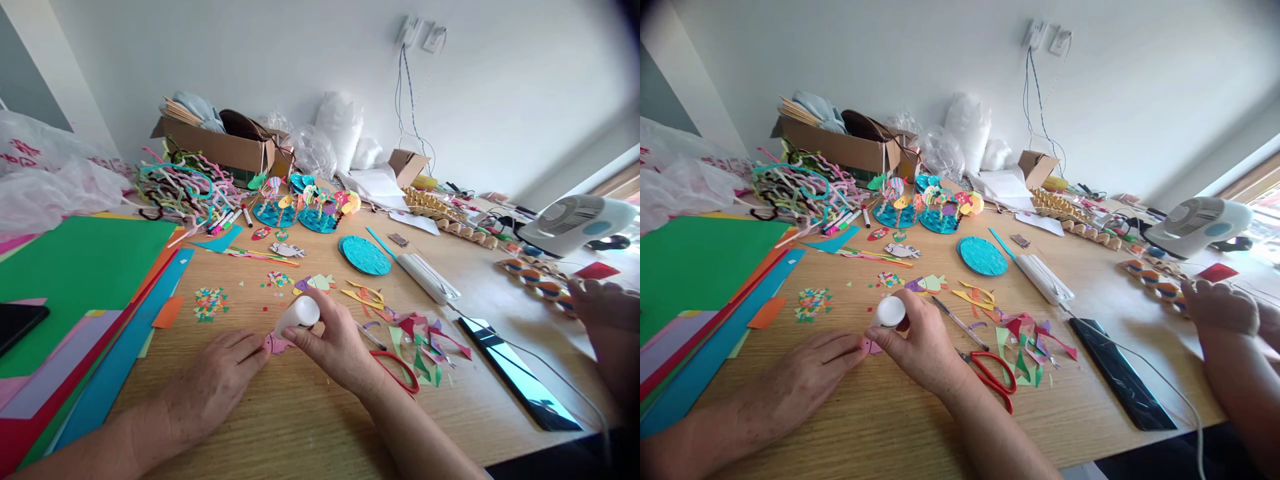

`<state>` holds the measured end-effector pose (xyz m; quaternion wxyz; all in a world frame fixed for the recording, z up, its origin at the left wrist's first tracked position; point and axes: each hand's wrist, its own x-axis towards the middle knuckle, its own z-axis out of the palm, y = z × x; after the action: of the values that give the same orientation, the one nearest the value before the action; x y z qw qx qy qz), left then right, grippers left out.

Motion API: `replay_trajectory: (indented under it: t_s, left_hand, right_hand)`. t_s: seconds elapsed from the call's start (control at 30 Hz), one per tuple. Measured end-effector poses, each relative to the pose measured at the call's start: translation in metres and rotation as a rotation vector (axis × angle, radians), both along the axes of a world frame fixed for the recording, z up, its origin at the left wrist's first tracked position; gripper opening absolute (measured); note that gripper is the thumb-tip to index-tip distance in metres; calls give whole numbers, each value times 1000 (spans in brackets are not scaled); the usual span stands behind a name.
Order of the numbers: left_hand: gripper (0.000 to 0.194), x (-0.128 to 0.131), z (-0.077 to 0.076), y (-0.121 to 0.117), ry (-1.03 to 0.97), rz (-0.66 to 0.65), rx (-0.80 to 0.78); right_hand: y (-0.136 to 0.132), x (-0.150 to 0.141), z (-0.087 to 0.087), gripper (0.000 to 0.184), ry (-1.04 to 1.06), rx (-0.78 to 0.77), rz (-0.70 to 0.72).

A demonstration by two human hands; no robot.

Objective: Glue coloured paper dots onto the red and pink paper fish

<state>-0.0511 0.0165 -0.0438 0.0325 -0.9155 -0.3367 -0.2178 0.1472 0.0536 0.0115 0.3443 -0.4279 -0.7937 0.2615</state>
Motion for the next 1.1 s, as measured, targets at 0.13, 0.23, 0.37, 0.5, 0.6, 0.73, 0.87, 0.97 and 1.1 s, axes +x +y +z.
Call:
replay_trajectory:
  t_s: [0.13, 0.23, 0.37, 0.5, 0.6, 0.73, 0.87, 0.97, 1.1]
  left_hand:
    - [35, 0, 2, 0, -5, -6, -13]
    - [36, 0, 2, 0, -10, -3, -11]
    - [36, 1, 2, 0, -23, 0, 13]
    - [36, 1, 2, 0, -25, 4, 24]
    - [35, 1, 1, 0, -17, 12, -1]
    - [33, 0, 1, 1, -14, 6, -22]
    - [34, 1, 3, 0, -6, 9, -13]
    - [35, 1, 4, 0, 8, 4, -11]
    - [34, 0, 2, 0, 14, 15, -22]
  right_hand:
    - [1, -1, -1, 25, -10, 0, 4]
    - [1, -1, -1, 25, -9, 4, 4]
    - [2, -3, -2, 25, 6, 8, 23]
    - [3, -5, -1, 24, 15, 4, 27]
    - [2, -4, 0, 24, 10, 6, 17]
    - [2, -2, 1, 25, -13, 5, 3]
    - [2, 1, 3, 26, -24, 4, -21]
    - [1, 2, 3, 26, -27, 8, -28]
    - [-1, 2, 3, 26, -39, 25, -18]
